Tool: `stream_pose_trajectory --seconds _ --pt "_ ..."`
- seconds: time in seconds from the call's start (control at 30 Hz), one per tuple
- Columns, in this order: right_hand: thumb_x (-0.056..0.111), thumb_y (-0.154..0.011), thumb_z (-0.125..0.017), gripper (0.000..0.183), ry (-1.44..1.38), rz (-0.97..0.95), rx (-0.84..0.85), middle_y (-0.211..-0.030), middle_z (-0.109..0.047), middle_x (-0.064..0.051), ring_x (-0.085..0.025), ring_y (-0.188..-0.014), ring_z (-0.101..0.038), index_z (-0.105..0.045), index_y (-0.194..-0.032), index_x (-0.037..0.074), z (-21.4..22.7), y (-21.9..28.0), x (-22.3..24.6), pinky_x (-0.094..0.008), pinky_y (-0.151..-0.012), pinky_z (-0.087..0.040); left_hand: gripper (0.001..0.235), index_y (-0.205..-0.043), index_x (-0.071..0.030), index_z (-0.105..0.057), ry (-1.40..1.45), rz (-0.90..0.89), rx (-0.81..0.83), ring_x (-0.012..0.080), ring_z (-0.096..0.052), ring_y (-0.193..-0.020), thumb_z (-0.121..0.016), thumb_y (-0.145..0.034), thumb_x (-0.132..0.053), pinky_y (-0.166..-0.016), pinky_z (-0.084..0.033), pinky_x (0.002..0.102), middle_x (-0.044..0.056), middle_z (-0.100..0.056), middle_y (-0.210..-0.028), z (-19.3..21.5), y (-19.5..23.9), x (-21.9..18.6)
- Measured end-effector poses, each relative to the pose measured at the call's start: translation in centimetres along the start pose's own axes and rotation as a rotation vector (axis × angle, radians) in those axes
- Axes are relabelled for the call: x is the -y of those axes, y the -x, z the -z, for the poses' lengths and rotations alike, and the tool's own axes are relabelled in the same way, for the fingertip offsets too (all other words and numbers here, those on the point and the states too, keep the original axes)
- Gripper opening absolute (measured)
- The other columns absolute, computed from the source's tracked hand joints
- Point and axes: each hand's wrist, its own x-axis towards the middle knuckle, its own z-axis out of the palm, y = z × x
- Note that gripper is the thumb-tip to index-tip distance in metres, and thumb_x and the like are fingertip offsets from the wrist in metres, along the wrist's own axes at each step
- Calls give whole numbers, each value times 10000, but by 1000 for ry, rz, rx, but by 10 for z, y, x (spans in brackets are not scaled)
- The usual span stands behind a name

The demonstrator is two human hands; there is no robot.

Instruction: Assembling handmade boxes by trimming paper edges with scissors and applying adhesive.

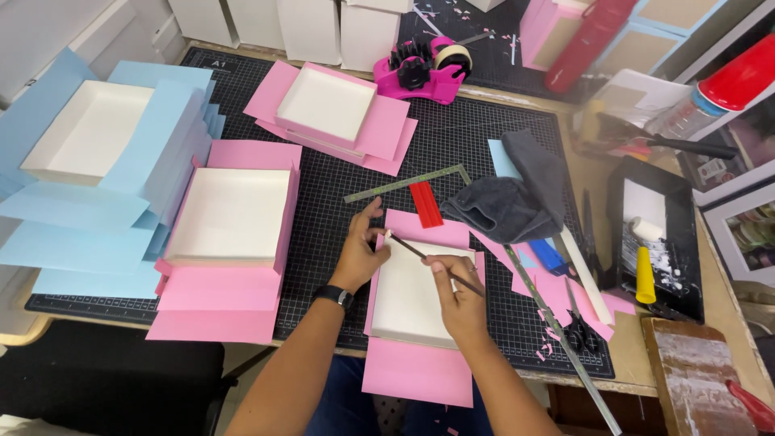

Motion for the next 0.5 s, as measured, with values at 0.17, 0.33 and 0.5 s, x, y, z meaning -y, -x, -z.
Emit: stream_pose_trajectory --seconds 0.17,0.33,0.5 --pt "144 -1071 -547 185 -55 -53 -81 -998 -769 -110 -237 -999 -697 -717 -1039 77 23 -1 3 -369 -888 -526 978 -1628 -136 -347 -60 -31 4 356 -662 -1136 -675 -741 116 -1009 -501 437 209 -424 -1407 1 5 -15" --pt "166 -1069 -521 135 -159 -91 -148 -1121 -722 -130 -245 -1122 -719 -604 -1081 60 72 11 -3 -395 -1064 -553 831 -1557 -263 -413 -405 -153 42 203 -634 -1221 -820 -839 -168 -1084 -361 462 81 -461 -1445 -9 -7 -57" --pt "189 -1083 -515 207 67 -46 -212 -1095 -733 -131 -227 -1107 -705 -639 -1113 26 99 26 -11 -352 -1022 -552 797 -1511 -199 -444 -298 -51 357 232 -649 -1147 -806 -811 -80 -924 -627 353 181 -400 -1524 -74 -13 -101"
